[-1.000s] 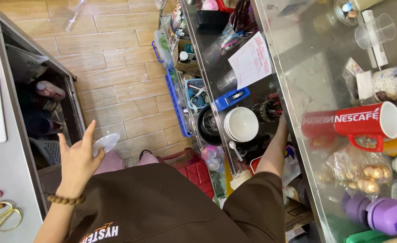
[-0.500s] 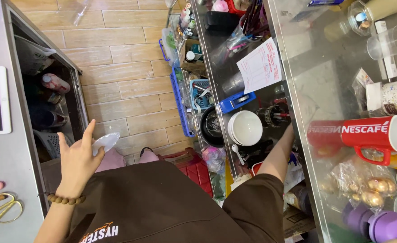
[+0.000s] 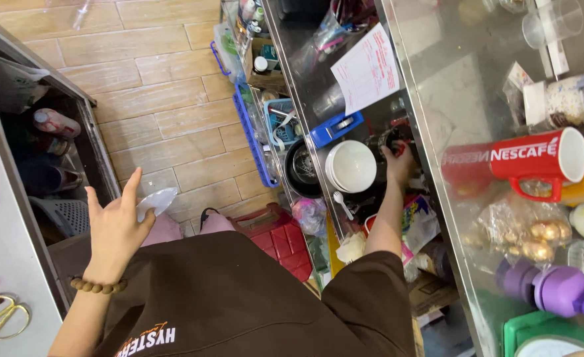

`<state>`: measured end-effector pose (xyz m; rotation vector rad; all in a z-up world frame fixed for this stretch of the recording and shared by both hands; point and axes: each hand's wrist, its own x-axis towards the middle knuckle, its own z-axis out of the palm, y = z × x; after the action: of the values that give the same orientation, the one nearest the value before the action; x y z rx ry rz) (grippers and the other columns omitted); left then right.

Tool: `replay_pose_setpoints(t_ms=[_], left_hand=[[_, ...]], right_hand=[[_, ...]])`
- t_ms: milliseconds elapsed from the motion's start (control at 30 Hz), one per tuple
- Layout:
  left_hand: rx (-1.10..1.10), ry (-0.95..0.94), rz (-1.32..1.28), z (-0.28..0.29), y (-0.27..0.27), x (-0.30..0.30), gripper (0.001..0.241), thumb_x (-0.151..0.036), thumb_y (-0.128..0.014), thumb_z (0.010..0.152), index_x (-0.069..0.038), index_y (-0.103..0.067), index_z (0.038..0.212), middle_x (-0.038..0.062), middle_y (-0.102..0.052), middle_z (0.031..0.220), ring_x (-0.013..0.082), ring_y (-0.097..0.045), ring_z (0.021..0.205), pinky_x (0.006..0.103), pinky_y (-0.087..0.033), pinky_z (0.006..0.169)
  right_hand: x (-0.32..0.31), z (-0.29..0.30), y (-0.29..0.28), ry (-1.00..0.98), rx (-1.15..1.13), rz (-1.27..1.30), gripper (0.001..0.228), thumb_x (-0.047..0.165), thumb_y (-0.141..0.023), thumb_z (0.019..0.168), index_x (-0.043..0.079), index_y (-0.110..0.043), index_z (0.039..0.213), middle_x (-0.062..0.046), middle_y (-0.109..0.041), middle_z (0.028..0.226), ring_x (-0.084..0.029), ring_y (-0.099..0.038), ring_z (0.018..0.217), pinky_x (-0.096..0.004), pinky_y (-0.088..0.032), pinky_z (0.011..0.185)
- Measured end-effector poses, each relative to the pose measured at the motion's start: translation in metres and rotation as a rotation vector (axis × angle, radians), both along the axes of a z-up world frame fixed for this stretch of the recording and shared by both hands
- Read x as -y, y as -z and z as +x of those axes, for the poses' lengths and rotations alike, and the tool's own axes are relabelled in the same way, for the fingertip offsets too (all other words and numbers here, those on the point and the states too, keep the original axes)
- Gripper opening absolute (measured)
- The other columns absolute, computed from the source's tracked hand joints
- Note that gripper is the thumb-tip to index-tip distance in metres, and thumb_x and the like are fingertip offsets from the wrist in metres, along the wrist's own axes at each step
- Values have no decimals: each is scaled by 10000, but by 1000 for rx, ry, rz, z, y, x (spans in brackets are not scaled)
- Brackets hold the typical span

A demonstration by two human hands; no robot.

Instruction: Cutting out a parchment paper circle and writing order details on a receipt in a bakery kitchen.

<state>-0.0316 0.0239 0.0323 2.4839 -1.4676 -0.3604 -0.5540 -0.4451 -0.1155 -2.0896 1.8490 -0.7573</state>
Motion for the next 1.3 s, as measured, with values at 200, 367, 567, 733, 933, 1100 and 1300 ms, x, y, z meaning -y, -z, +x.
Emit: replay_pose_setpoints(t_ms=[200,367,567,733,933,1100,1300], left_hand=[[-16,15,3,-8,2,-5,906,-234,-790,822,-151,-379,1625,62,-718,820,262,-701,823,645,-275,1287],[-22,50,-64,-6,0,-9,885,-226,-783,822,-134,-393,1611,62,-735,868,262,-710,859,662,-274,1263],[3,42,-40,-2,-1,-16,905,-236,-785,835,-121,-373,1633,61,-720,855,277,-699,854,646,-276,1275],[-10,1,-76,-2,-1,-31,913,-235,-780,821,-119,-364,1626,69,-713,867,283,-702,867,655,-260,1265],[9,-37,-79,2,-1,-34,902,-238,-770,849,-125,-367,1649,90,-698,884,304,-692,880,647,-266,1271],[31,-69,-96,12,-1,-35,930,-226,-773,842,-110,-332,1652,91,-695,855,308,-686,863,676,-237,1248],[58,-131,-146,23,-12,-43,941,-199,-789,864,-118,-296,1661,55,-606,725,293,-656,789,674,-208,1249]], right_hand=[[5,14,24,250,-145,204,425,395,-805,881,96,-715,1170,-144,-744,1114,-387,-687,1016,-479,-526,832],[-5,49,0,345,-83,142,525,424,-790,833,121,-674,1246,-151,-715,1179,-398,-665,1049,-489,-514,825],[18,4,42,389,163,-459,457,358,-591,1052,-38,-634,1276,-283,-689,1208,-431,-665,1070,-507,-520,928],[59,-118,126,636,850,-434,374,300,-477,1017,-48,-609,1048,-231,-747,916,-307,-687,670,-441,-572,552],[-102,-54,45,159,1853,-39,435,375,-500,1035,166,-424,660,20,-405,501,-105,-347,372,-273,-291,347],[-296,162,28,253,1796,958,155,247,-633,970,207,-559,840,80,-443,599,-62,-414,451,-235,-350,379],[-395,197,34,-571,861,1386,133,175,-649,1027,60,-584,1030,-39,-650,710,-126,-571,540,-279,-467,517]])
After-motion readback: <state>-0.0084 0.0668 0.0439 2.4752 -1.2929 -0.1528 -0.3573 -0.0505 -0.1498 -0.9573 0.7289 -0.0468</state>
